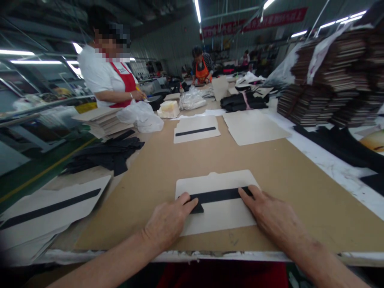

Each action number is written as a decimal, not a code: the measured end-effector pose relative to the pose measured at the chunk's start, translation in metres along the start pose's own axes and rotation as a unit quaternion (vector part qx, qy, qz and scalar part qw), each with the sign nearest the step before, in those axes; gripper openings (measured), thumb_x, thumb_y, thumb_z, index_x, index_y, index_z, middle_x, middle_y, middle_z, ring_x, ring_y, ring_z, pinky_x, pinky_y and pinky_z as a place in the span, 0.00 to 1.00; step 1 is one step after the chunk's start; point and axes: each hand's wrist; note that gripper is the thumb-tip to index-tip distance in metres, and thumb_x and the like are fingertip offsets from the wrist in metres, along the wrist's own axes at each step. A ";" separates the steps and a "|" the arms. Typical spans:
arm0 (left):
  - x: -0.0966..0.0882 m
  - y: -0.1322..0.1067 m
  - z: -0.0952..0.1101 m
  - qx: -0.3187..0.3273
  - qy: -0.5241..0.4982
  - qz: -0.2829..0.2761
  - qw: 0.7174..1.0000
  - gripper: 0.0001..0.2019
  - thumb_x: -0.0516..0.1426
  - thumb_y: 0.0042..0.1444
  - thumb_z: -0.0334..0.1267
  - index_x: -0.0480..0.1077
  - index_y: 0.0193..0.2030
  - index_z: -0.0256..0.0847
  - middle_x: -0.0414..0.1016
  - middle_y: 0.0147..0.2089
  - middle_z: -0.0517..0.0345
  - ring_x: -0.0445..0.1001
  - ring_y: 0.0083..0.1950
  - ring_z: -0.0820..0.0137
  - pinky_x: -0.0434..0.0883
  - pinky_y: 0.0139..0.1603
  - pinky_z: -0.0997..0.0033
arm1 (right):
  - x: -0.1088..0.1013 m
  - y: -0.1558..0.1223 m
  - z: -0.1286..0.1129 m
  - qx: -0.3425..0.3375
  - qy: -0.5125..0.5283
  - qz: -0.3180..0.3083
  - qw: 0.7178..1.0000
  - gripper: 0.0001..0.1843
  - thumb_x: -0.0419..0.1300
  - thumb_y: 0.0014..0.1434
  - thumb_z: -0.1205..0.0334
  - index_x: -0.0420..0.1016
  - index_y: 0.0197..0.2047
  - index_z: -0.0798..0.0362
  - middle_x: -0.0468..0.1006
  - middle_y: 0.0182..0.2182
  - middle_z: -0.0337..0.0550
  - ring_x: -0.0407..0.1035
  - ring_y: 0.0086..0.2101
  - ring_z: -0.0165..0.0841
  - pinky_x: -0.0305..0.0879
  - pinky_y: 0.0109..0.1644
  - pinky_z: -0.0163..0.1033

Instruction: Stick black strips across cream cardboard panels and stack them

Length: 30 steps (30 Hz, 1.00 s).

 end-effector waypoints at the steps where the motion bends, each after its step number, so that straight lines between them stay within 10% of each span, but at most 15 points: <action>1: 0.001 0.000 -0.001 0.003 0.007 -0.004 1.000 0.30 0.51 0.51 0.22 0.62 0.61 0.45 0.69 0.54 0.54 0.78 0.34 0.62 0.78 0.31 0.60 | -0.002 0.000 -0.001 -0.007 -0.011 -0.002 1.000 0.33 0.49 0.56 0.77 0.64 0.63 0.47 0.72 0.51 0.47 0.75 0.34 0.35 0.74 0.28 0.37; 7: -0.002 0.000 -0.005 0.017 -0.026 0.013 0.999 0.27 0.49 0.54 0.25 0.64 0.60 0.45 0.66 0.55 0.52 0.77 0.35 0.64 0.78 0.37 0.58 | -0.019 0.009 -0.001 -0.052 0.010 0.001 0.999 0.28 0.50 0.55 0.78 0.70 0.58 0.54 0.74 0.48 0.50 0.73 0.41 0.40 0.77 0.39 0.45; 10: -0.015 -0.006 -0.005 0.028 -0.097 0.021 0.995 0.18 0.50 0.61 0.42 0.68 0.57 0.43 0.67 0.54 0.51 0.77 0.41 0.60 0.77 0.44 0.53 | -0.028 0.004 0.001 -0.078 0.059 0.011 0.995 0.23 0.50 0.58 0.75 0.74 0.54 0.54 0.75 0.50 0.52 0.71 0.48 0.45 0.73 0.50 0.54; 14: -0.028 -0.016 -0.013 0.053 -0.135 -0.030 0.989 0.43 0.61 0.39 0.68 0.70 0.56 0.39 0.69 0.53 0.46 0.75 0.45 0.50 0.75 0.47 0.46 | -0.030 -0.017 0.001 -0.083 0.167 0.000 0.982 0.29 0.58 0.58 0.48 0.72 0.60 0.53 0.70 0.58 0.56 0.67 0.55 0.53 0.70 0.56 0.57; 24: -0.036 -0.022 -0.030 0.098 -0.120 -0.070 0.985 0.36 0.60 0.45 0.63 0.73 0.53 0.38 0.73 0.49 0.44 0.75 0.46 0.48 0.73 0.49 0.46 | -0.020 -0.023 0.008 -0.086 0.259 -0.062 0.960 0.43 0.62 0.38 0.65 0.70 0.61 0.40 0.67 0.61 0.46 0.65 0.56 0.56 0.68 0.58 0.59; 30: -0.049 -0.028 -0.027 0.133 -0.088 -0.071 0.985 0.19 0.56 0.49 0.38 0.73 0.48 0.37 0.76 0.49 0.45 0.77 0.47 0.51 0.75 0.48 0.52 | -0.011 -0.016 0.019 -0.127 0.259 -0.075 0.955 0.41 0.62 0.41 0.57 0.68 0.62 0.36 0.66 0.61 0.46 0.65 0.56 0.57 0.69 0.56 0.58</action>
Point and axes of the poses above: each hand's wrist, its own y-axis towards the middle knuckle, its own x-axis out of the palm, z = x × y
